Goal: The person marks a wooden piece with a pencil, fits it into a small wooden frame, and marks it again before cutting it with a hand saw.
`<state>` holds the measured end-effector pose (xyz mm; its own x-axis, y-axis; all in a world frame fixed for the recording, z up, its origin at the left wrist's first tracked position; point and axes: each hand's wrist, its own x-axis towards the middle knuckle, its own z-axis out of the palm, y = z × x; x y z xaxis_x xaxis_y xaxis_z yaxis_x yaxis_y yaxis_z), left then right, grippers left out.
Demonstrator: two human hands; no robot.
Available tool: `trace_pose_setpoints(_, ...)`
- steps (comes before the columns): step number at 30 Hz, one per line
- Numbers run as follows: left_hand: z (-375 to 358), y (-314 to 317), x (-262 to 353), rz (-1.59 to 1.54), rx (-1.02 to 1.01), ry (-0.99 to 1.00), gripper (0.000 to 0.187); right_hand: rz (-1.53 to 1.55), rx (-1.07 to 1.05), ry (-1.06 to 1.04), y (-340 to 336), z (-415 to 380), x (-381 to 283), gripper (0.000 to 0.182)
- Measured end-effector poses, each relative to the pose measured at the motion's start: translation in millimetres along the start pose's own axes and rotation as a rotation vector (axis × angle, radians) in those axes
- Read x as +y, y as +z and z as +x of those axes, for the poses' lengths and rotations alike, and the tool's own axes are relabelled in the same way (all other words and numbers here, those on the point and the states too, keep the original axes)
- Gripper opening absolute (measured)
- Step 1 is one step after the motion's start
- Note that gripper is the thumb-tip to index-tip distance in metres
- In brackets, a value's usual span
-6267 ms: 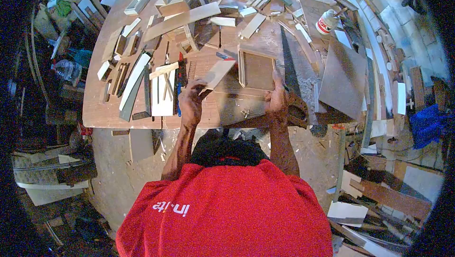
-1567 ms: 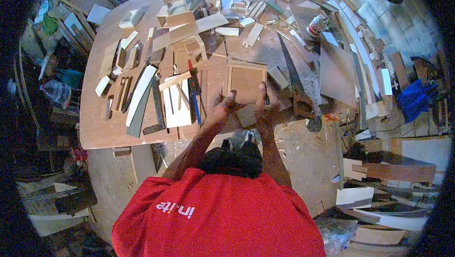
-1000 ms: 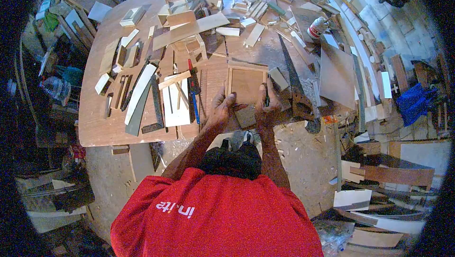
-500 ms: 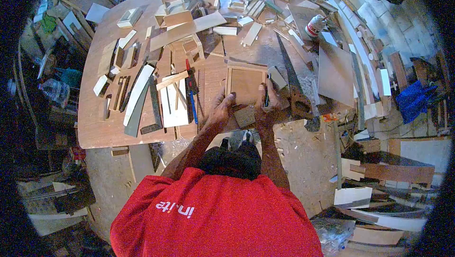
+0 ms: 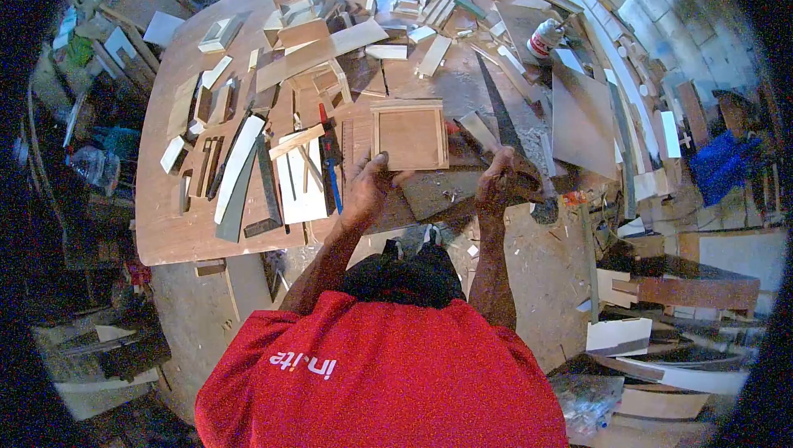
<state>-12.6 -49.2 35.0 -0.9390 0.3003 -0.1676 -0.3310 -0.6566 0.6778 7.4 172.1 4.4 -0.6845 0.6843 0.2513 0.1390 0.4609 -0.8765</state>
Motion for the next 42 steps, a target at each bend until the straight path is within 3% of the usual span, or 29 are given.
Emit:
trace_pose_setpoints(1, 0, 1, 1, -0.003, -0.001, 0.016, 0.034, 0.0, 0.007, 0.002, -4, 2, -2, 0.067)
trace_pose_setpoints(3, -1, 3, 3, 0.001, -0.027, 0.037, 0.034, 0.035, -0.345, 0.019, -17, 6, -12, 0.061)
trace_pose_setpoints(6, -1, 3, 3, 0.039, -0.05, 0.042, 0.035, 0.163, -0.318, 0.169, -5, -12, -49, 0.051)
trace_pose_setpoints(7, 0, 2, 2, 0.071, -0.046, 0.025, 0.037, 0.105, -0.357, -0.016, -8, -12, -59, 0.038)
trace_pose_setpoints(10, 2, -1, -4, 0.098, -0.093, 0.046, 0.041, 0.179, -0.31, -0.145, 11, -22, -58, 0.034)
trace_pose_setpoints(12, -4, 5, -6, 0.168, -0.045, 0.076, 0.043, 0.213, -0.405, -0.108, 7, -24, -56, 0.039)
trace_pose_setpoints(22, -14, 19, 4, 0.436, -0.009, 0.156, 0.05, 0.224, -0.344, -0.148, 6, -30, -54, 0.038)
trace_pose_setpoints(29, -9, 13, -8, 0.332, -0.039, 0.165, 0.052, 0.219, -0.354, -0.043, 2, -33, -49, 0.038)
trace_pose_setpoints(35, -8, 9, -14, 0.36, -0.029, 0.165, 0.054, 0.239, -0.336, -0.127, -5, -34, -65, 0.039)
trace_pose_setpoints(42, 0, 3, -7, 0.26, -0.096, 0.081, 0.055, 0.324, -0.309, -0.032, 1, -33, -52, 0.038)
